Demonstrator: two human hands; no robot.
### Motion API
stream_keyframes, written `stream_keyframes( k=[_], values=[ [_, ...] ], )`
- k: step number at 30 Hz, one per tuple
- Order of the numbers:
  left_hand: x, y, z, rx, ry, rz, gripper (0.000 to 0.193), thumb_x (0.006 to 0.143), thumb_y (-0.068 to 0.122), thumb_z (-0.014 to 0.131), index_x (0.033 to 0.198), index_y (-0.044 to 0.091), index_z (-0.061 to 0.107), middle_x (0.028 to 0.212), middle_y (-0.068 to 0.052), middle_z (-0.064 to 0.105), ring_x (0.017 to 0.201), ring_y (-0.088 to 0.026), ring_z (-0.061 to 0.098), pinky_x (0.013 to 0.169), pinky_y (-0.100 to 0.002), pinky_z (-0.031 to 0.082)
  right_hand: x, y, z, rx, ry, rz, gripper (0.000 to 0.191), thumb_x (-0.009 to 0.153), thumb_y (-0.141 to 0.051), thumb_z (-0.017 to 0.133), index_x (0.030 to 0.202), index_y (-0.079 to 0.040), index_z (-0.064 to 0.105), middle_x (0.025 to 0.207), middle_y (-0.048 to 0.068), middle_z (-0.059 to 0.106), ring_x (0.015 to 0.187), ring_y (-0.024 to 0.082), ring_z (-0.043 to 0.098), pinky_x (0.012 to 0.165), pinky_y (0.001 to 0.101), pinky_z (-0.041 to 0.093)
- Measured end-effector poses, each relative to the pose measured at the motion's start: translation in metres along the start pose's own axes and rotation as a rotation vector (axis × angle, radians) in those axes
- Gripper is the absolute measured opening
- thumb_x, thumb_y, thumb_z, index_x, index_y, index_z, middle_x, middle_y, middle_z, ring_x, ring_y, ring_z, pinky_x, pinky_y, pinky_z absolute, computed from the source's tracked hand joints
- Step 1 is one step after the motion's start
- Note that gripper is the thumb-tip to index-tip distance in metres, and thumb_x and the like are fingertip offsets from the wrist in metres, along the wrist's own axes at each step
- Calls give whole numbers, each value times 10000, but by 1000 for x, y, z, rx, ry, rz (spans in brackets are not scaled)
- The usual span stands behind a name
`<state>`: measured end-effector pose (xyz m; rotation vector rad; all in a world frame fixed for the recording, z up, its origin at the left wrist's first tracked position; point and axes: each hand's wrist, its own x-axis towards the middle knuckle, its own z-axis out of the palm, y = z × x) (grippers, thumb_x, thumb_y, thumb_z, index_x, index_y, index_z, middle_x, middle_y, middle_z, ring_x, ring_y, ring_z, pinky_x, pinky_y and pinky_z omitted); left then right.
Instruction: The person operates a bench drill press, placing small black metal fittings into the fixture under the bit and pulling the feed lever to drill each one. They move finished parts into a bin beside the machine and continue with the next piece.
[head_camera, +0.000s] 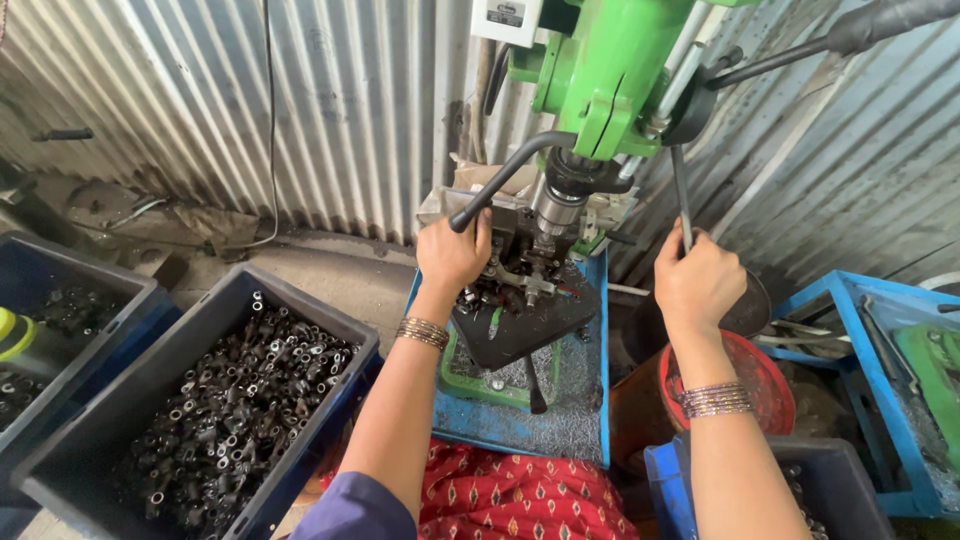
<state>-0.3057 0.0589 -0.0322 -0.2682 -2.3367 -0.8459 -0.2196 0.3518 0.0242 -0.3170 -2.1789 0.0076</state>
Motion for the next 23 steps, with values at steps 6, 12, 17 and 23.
stream_keyframes(
  k=[6,12,17,23],
  values=[
    [0,3,0,6,-17,-66,444,1004,428,534,781,108,747,629,-186,666,593,-429,657,557,-530,530,1,3,8,-26,1,4,363,1033,-354,670,798,-91,758,639,169,663,585,397,668,567,490,542],
    [0,3,0,20,-44,-114,502,1009,480,533,751,99,734,621,-190,658,614,-435,659,576,-529,535,1,-1,6,-16,13,5,425,1047,-399,678,757,-93,732,627,157,660,574,389,666,554,484,538],
    [0,2,1,17,-24,-80,482,1009,461,537,758,99,732,623,-189,658,607,-433,656,565,-533,528,3,-3,5,-1,23,-1,441,1046,-436,687,761,-102,733,620,154,657,570,385,668,552,478,540],
    [-1,1,3,20,-14,-73,476,1011,455,543,759,98,731,626,-185,658,610,-429,658,573,-530,530,3,-4,8,9,15,21,427,1041,-428,692,770,-102,739,626,160,663,573,388,671,557,480,543]
  ],
)
